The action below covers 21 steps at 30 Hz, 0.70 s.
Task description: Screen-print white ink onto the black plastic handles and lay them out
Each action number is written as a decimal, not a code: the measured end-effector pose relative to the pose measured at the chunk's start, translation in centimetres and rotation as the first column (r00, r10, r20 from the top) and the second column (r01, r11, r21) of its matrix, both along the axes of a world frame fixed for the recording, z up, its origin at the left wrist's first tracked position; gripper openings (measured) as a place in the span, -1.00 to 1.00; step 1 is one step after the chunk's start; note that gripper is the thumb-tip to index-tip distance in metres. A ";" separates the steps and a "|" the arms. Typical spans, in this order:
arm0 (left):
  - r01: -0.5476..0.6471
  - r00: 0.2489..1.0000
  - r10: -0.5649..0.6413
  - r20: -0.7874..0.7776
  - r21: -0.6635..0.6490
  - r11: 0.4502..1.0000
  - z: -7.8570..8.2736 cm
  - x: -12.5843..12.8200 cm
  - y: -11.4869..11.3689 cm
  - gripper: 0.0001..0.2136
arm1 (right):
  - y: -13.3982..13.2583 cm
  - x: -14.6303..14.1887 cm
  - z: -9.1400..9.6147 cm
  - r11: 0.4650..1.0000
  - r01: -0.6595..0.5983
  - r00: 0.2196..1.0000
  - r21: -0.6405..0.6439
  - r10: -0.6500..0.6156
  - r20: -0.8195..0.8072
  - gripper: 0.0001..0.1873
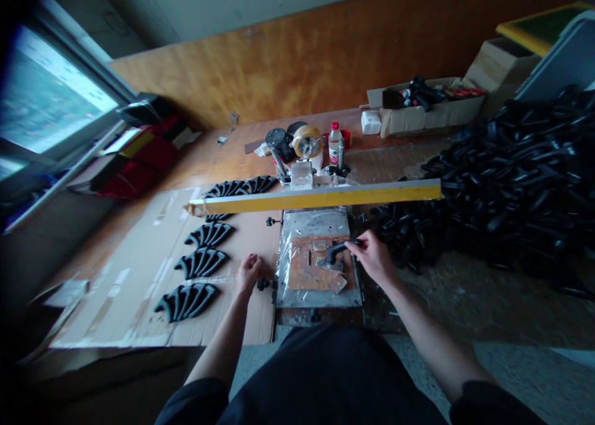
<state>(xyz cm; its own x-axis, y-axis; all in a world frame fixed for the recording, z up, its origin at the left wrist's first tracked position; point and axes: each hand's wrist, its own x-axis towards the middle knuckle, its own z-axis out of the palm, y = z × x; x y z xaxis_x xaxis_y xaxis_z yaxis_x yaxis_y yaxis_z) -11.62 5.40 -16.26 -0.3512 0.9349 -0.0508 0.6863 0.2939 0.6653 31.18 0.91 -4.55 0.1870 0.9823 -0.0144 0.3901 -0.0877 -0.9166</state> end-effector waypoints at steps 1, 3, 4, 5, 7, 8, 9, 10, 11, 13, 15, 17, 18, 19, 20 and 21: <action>-0.007 1.000 0.007 0.025 -0.001 1.000 0.2 0.1 -0.1 -0.68 | 0.3 -1.7 -0.4 0.999 -0.044 0.998 -0.006 0.043 -0.049 -0.58; -0.029 0.997 0.029 0.071 -0.006 1.000 1.0 0.5 -0.3 -0.67 | 0.5 -4.4 -1.2 0.997 -0.079 0.997 0.004 0.079 -0.011 -0.64; -0.043 0.995 0.043 0.090 -0.009 0.999 1.4 0.7 -0.5 -0.67 | 0.5 -5.3 -1.7 0.997 -0.079 0.994 0.012 0.078 0.074 -0.67; -0.056 0.993 0.057 0.107 -0.010 0.998 1.9 0.9 -0.6 -0.67 | 0.3 -6.0 -2.1 0.997 -0.076 0.980 0.024 0.070 0.186 -0.70; -0.077 0.988 0.077 0.137 -0.003 0.997 2.9 1.4 -0.9 -0.66 | -0.1 -6.3 -2.7 0.994 -0.086 0.909 0.069 0.050 0.415 -0.73; -0.082 0.985 0.080 0.152 0.003 0.997 3.5 1.7 -1.0 -0.66 | -0.4 -6.0 -3.0 0.989 -0.106 0.867 0.099 0.043 0.496 -0.75; -0.083 0.983 0.080 0.168 0.011 0.997 4.0 2.0 -1.0 -0.66 | -0.6 -5.6 -3.2 0.982 -0.139 0.838 0.130 0.046 0.543 -0.76; -0.080 0.980 0.075 0.185 0.019 0.997 4.4 2.2 -1.0 -0.66 | -0.7 -5.2 -3.3 0.969 -0.187 0.826 0.160 0.067 0.559 -0.78; -0.075 0.977 0.068 0.203 0.027 0.997 4.9 2.5 -0.9 -0.66 | -0.7 -4.7 -3.4 0.951 -0.246 0.826 0.187 0.106 0.553 -0.79; -0.064 0.971 0.053 0.233 0.043 0.997 5.7 3.2 -0.7 -0.66 | -0.3 -3.8 -3.5 0.897 -0.376 0.830 0.232 0.214 0.516 -0.79; -0.052 0.965 0.036 0.261 0.056 0.997 6.6 4.1 -0.2 -0.66 | 0.4 -3.3 -3.5 0.847 -0.469 0.814 0.249 0.305 0.494 -0.77; -0.036 0.952 0.010 0.307 0.078 0.996 7.8 5.2 0.2 -0.66 | 1.1 -3.1 -3.3 0.830 -0.510 0.796 0.228 0.354 0.491 -0.75; -0.028 0.941 -0.007 0.337 0.101 0.994 8.6 5.8 0.5 -0.66 | 1.4 -3.1 -3.2 0.829 -0.518 0.788 0.211 0.366 0.495 -0.75; -0.022 0.929 -0.031 0.368 0.138 0.990 9.6 6.5 0.7 -0.66 | 1.6 -3.1 -3.2 0.830 -0.523 0.781 0.196 0.374 0.501 -0.76; -0.014 0.914 -0.063 0.401 0.187 0.982 10.8 7.2 0.9 -0.65 | 1.7 -3.1 -3.0 0.830 -0.526 0.773 0.187 0.376 0.511 -0.76; -0.007 0.895 -0.101 0.435 0.240 0.971 12.3 8.1 1.2 -0.64 | 1.8 -3.1 -2.9 0.830 -0.525 0.768 0.185 0.369 0.524 -0.76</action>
<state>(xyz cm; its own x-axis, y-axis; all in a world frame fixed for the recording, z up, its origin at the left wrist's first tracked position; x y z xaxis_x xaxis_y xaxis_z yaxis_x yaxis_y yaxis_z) -3.56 6.55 -3.95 -0.2982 0.9541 0.0274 0.3145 0.0711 0.9466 28.06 2.72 -7.44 -0.3672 0.8908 0.2677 0.6818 0.4536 -0.5739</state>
